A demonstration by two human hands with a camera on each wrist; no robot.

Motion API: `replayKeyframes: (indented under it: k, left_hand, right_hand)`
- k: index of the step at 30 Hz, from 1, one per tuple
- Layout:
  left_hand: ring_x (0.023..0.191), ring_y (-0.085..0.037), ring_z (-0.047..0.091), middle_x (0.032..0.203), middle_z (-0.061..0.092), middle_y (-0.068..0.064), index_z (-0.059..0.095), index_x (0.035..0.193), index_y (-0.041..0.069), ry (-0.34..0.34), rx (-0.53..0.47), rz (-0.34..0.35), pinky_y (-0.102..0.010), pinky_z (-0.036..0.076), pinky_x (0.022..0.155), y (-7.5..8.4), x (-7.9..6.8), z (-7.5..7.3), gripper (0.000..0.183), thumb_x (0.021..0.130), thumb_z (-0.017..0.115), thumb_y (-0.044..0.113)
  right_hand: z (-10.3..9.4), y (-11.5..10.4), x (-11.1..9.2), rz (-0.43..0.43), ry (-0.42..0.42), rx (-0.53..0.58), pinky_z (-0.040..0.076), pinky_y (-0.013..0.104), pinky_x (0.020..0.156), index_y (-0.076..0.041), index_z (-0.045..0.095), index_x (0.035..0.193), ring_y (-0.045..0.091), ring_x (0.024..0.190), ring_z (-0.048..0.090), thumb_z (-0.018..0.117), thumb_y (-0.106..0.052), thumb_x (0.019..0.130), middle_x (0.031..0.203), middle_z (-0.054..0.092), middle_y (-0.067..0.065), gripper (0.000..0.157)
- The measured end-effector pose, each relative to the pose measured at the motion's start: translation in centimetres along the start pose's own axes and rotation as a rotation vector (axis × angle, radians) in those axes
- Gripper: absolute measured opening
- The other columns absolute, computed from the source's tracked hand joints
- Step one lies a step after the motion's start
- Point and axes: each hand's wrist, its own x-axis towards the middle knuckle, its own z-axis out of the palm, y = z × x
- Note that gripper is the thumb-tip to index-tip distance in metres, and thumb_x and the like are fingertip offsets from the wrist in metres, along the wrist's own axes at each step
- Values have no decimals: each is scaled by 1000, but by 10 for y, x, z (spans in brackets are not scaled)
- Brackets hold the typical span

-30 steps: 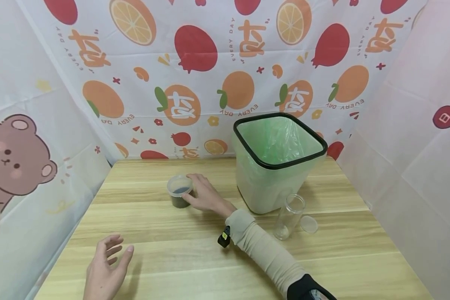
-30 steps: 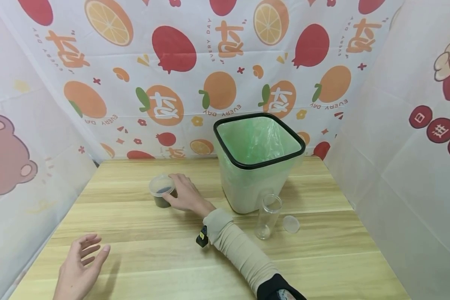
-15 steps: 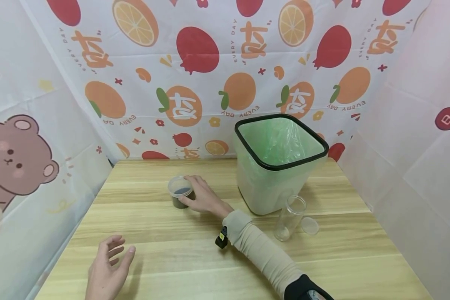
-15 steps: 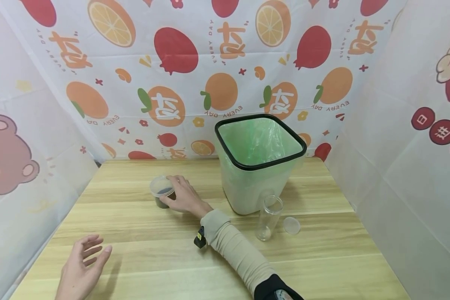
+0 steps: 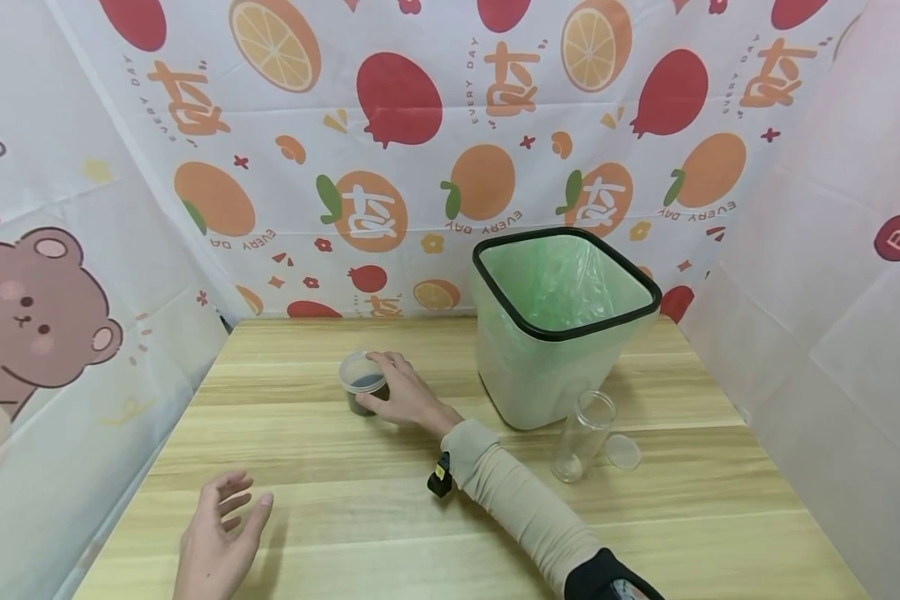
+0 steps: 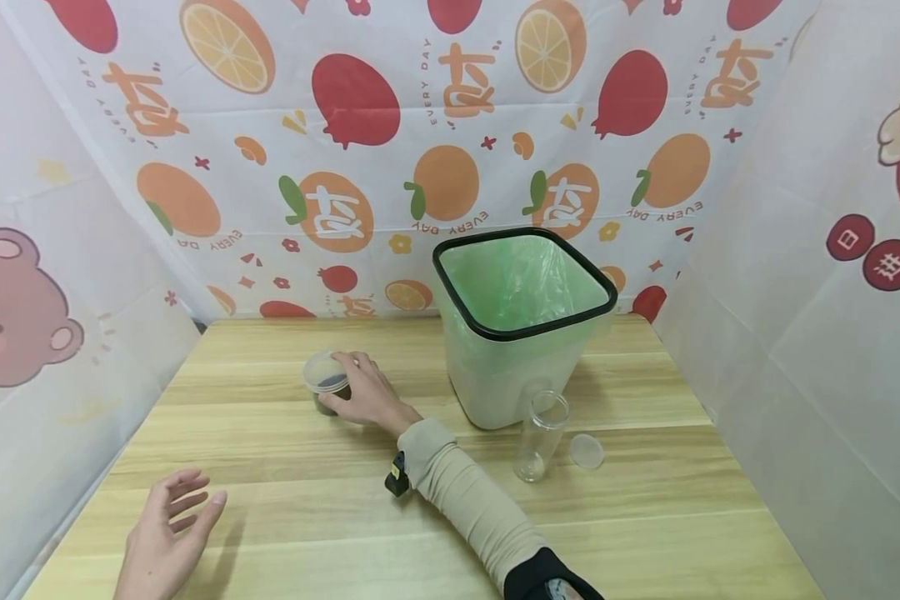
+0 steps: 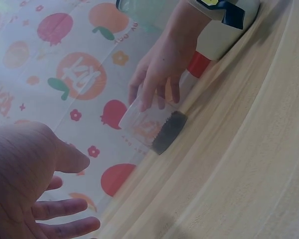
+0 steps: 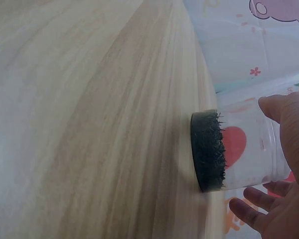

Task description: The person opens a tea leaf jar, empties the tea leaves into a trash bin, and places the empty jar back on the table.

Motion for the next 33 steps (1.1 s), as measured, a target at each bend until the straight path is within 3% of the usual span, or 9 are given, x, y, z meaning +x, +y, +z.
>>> replayKeyframes:
  k: [3, 4, 6, 8, 11, 13, 16, 26, 33]
  left_hand:
    - [122, -49, 58, 138, 54, -26, 38, 145, -1, -10, -1, 3, -31, 58, 78, 0, 0, 0, 59, 100, 64, 28]
    - [122, -49, 58, 138, 54, -26, 38, 145, -1, -13, -2, 2, -26, 56, 77, 1, 0, 0, 59, 100, 64, 28]
    - [122, -49, 58, 138, 54, -26, 38, 144, -2, -14, -5, 4, -32, 58, 79, 1, 0, 1, 59, 100, 64, 28]
    - [122, -48, 58, 138, 55, -25, 39, 144, -1, -12, 1, 2, -22, 55, 77, 2, 1, 1, 59, 100, 64, 29]
    - [123, -47, 58, 138, 56, -24, 40, 144, 0, -10, -4, 8, -18, 54, 77, 3, 1, 2, 59, 100, 64, 30]
    - [123, -48, 58, 138, 55, -24, 40, 144, 0, -13, -9, 11, -6, 43, 74, 3, 2, 2, 59, 100, 64, 30]
    - [123, -49, 58, 138, 55, -25, 39, 144, -1, -19, -23, 16, -1, 35, 73, 4, 2, 2, 59, 100, 64, 31]
    - [125, -47, 57, 140, 55, -24, 39, 145, 1, -23, -35, 9, 0, 34, 74, 8, 2, 2, 59, 100, 64, 30]
    - [124, -46, 57, 141, 53, -24, 39, 145, 0, -33, -55, 71, 3, 34, 78, 16, 3, 5, 59, 99, 66, 28]
  right_hand:
    - [2, 0, 0, 0, 14, 0, 49, 41, 108, -28, 28, 158, 21, 139, 47, 63, -50, 97, 158, 39, 6, 74]
    - [3, 0, 0, -1, 20, 1, 49, 40, 108, -28, 28, 158, 21, 138, 48, 63, -50, 96, 157, 39, 6, 74]
    - [4, 0, 0, -5, 30, 1, 50, 40, 107, -27, 29, 158, 21, 137, 48, 64, -49, 96, 157, 40, 6, 75]
    - [4, 0, 1, -7, 37, 3, 50, 39, 106, -27, 29, 158, 20, 137, 49, 65, -49, 96, 157, 40, 6, 75]
    - [4, -1, 2, -7, 43, 6, 50, 38, 107, -26, 30, 157, 19, 137, 49, 65, -50, 96, 156, 41, 5, 74]
    - [4, -1, 2, -6, 43, 8, 50, 38, 107, -26, 30, 157, 19, 137, 49, 65, -49, 96, 156, 41, 5, 74]
    - [4, -1, 2, -1, 41, 12, 50, 38, 108, -27, 30, 157, 19, 137, 50, 65, -49, 96, 156, 41, 5, 74]
    - [0, 1, -1, 2, 81, 52, 48, 38, 111, -25, 32, 157, 20, 135, 51, 66, -46, 96, 155, 42, 6, 72]
    - [-10, 0, -4, 10, 113, 70, 45, 40, 114, -26, 35, 155, 19, 139, 49, 69, -46, 95, 156, 42, 4, 72]
